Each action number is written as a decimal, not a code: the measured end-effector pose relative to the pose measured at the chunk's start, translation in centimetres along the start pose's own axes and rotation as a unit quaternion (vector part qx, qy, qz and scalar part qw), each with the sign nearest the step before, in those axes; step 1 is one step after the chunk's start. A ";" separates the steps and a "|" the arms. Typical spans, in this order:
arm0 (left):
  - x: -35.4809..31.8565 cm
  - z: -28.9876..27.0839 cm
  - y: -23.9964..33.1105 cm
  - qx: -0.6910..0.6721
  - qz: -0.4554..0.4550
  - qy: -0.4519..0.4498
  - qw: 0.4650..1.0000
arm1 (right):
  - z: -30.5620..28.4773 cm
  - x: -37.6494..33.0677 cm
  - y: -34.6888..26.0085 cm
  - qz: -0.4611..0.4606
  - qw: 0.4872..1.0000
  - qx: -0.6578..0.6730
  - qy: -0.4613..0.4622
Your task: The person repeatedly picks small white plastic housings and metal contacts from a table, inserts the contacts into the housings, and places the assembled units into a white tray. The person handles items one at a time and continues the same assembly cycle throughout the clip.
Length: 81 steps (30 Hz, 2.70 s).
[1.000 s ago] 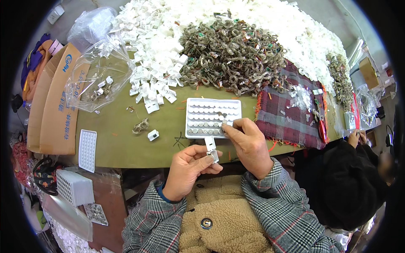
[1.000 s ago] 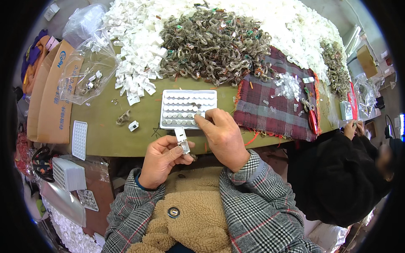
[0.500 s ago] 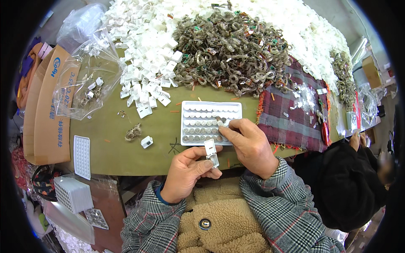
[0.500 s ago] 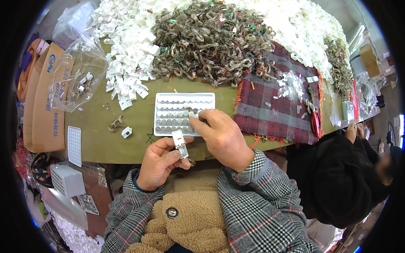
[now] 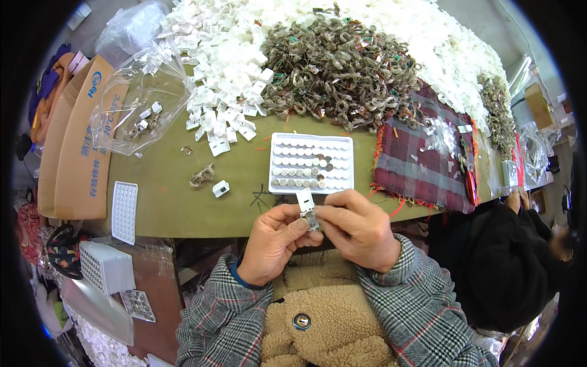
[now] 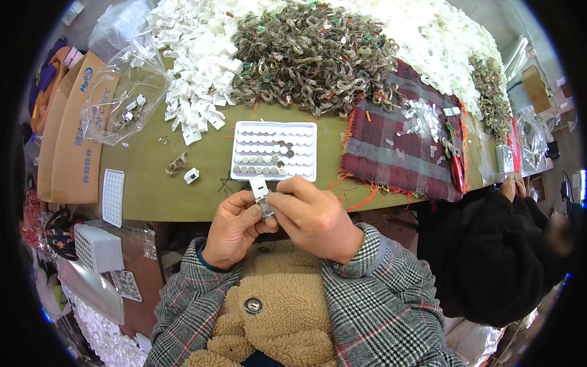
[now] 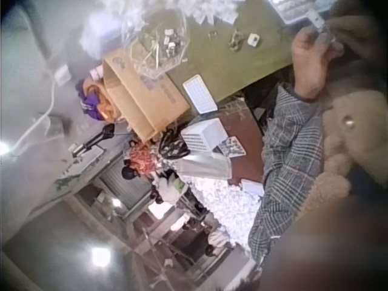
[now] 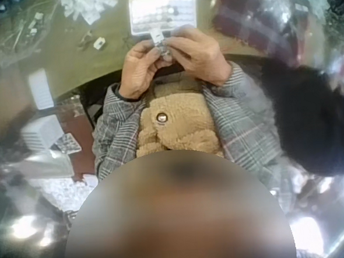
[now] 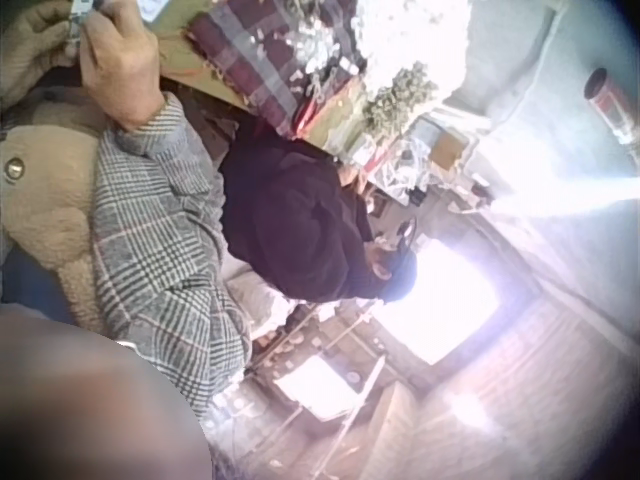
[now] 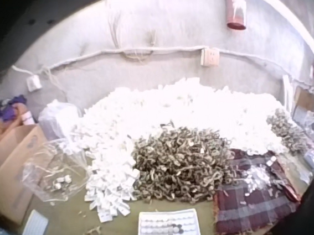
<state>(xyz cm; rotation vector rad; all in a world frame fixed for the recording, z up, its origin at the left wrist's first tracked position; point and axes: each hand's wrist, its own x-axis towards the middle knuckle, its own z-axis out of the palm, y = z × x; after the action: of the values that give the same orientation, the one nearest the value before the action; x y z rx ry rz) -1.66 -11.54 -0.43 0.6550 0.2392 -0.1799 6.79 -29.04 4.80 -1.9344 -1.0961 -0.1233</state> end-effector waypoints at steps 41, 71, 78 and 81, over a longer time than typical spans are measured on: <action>0.6 0.4 0.4 0.014 -0.022 0.048 0.998 | 1.6 -0.1 2.1 -0.036 0.998 0.037 0.045; 0.2 0.0 1.4 0.019 -0.001 0.030 0.999 | 0.2 3.1 4.2 -0.014 0.989 -0.145 0.016; -0.2 -0.1 0.6 -0.023 0.009 0.011 1.000 | 1.7 0.8 -0.4 0.023 0.998 0.060 0.024; -0.6 -0.1 0.4 -0.014 0.021 0.013 1.000 | 2.8 0.4 -0.7 0.008 0.998 0.029 0.055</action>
<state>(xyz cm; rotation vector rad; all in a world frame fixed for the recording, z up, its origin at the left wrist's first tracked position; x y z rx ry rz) -2.20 -11.17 -0.09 0.6352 0.2524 -0.1268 5.65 -26.59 3.76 -1.8607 -1.0012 -0.1853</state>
